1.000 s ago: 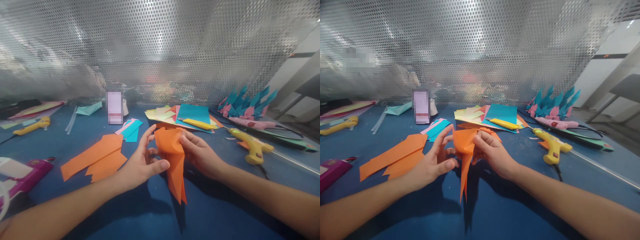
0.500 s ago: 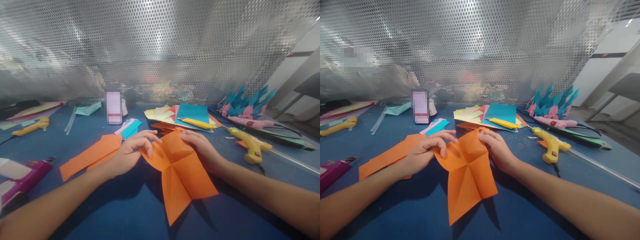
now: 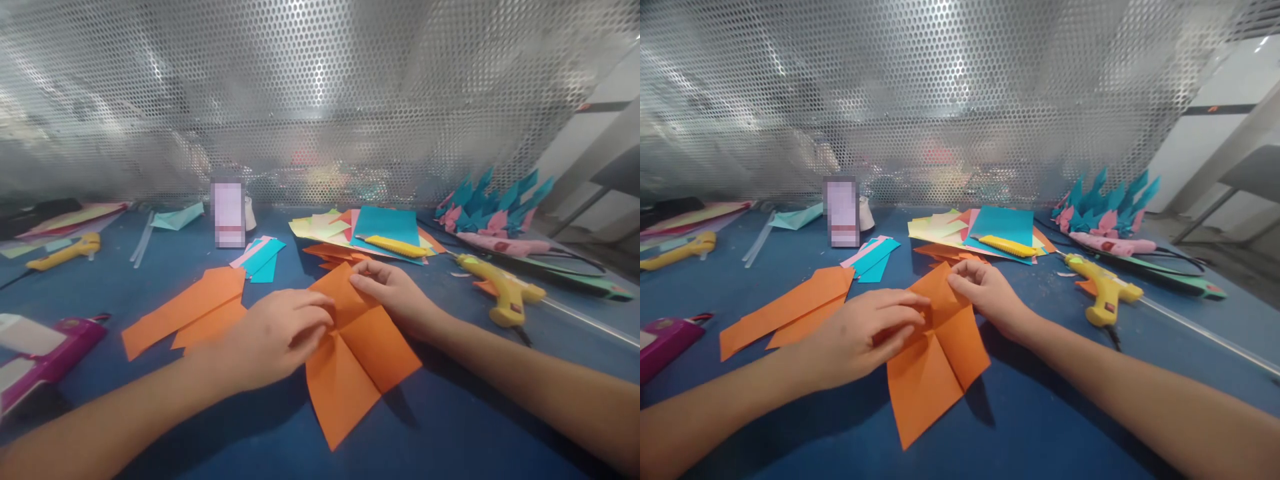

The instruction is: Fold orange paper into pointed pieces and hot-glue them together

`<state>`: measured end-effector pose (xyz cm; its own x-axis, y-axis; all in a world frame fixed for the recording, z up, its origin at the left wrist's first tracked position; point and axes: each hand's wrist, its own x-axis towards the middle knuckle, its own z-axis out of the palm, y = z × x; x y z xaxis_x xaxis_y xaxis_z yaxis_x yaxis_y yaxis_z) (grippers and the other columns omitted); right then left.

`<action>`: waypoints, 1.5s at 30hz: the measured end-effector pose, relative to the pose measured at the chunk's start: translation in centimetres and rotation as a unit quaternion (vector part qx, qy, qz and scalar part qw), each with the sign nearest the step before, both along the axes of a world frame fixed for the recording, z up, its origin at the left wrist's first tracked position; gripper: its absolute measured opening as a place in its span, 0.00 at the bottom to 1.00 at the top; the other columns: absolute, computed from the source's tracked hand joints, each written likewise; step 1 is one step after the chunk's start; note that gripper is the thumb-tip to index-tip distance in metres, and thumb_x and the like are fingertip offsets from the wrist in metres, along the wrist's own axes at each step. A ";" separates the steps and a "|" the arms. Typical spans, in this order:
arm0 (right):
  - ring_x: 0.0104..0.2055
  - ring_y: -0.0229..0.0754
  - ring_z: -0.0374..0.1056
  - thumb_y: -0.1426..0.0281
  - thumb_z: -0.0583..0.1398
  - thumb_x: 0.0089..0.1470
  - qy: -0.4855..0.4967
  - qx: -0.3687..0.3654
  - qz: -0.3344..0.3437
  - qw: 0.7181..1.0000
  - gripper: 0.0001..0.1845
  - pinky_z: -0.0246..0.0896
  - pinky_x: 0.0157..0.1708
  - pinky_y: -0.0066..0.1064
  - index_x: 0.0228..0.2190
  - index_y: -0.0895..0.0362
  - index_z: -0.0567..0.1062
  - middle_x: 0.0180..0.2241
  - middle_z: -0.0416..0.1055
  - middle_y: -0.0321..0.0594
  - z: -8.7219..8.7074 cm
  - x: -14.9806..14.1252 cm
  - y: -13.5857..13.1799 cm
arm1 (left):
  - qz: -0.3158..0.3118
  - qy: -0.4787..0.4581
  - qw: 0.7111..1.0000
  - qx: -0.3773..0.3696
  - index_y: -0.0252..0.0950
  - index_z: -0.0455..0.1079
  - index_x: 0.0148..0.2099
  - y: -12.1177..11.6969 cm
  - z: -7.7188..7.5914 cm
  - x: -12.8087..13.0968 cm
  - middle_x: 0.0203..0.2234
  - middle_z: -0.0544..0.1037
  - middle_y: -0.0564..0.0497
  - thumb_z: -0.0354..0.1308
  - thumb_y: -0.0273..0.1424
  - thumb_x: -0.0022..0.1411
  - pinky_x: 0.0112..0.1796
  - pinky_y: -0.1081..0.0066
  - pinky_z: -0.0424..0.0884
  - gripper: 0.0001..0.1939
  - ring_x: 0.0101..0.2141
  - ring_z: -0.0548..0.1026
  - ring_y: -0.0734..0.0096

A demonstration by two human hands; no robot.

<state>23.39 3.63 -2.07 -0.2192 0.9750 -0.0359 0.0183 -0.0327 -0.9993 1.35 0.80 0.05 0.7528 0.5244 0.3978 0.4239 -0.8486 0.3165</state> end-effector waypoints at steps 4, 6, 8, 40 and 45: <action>0.23 0.33 0.62 0.56 0.65 0.43 0.028 0.003 -0.010 1.000 0.18 0.57 0.24 0.26 0.27 0.55 0.67 0.22 0.67 0.30 -0.1 -0.2 0.0 | -0.002 0.044 0.999 0.022 0.37 0.72 0.44 -0.6 0.2 -0.2 0.45 0.76 0.48 0.45 0.21 0.64 0.46 0.65 0.70 0.15 0.44 0.74 0.66; 0.23 0.33 0.62 0.58 0.64 0.44 0.017 0.011 -0.026 0.999 0.16 0.56 0.23 0.25 0.28 0.55 0.66 0.22 0.67 0.30 -0.2 -0.3 0.1 | -0.009 0.062 0.998 0.014 0.38 0.72 0.45 -0.4 0.0 -0.6 0.45 0.76 0.49 0.42 0.18 0.62 0.45 0.67 0.71 0.20 0.44 0.74 0.67; 0.22 0.34 0.62 0.59 0.63 0.44 -0.028 0.027 -0.023 0.999 0.14 0.56 0.22 0.26 0.30 0.55 0.67 0.22 0.67 0.30 -0.4 -0.3 0.2 | -0.014 0.070 0.997 -0.003 0.37 0.71 0.48 -0.1 -0.4 -0.8 0.48 0.74 0.48 0.40 0.16 0.60 0.46 0.68 0.71 0.23 0.47 0.73 0.67; 0.31 0.40 0.70 0.74 0.56 0.50 -0.327 0.364 -0.011 0.872 0.10 0.65 0.31 0.31 0.31 0.53 0.77 0.31 0.76 0.37 -0.1 0.9 -0.1 | 0.064 0.182 0.980 -0.056 0.39 0.52 0.64 0.8 -1.2 -1.0 0.64 0.53 0.45 0.44 0.41 0.69 0.59 0.52 0.49 0.24 0.62 0.51 0.54; 0.30 0.40 0.70 0.73 0.56 0.52 -0.347 0.350 -0.014 0.870 0.09 0.64 0.31 0.31 0.32 0.53 0.76 0.31 0.76 0.38 -0.4 0.8 0.1 | 0.034 0.150 0.986 -0.066 0.37 0.57 0.61 0.0 -0.5 -0.8 0.60 0.59 0.43 0.41 0.32 0.69 0.56 0.59 0.59 0.20 0.59 0.58 0.58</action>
<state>24.17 3.71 -2.46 -0.3570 0.8156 0.4553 0.6347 0.5694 -0.5224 0.56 0.81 -0.49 0.7876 0.6098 0.0880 0.5694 -0.7750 0.2743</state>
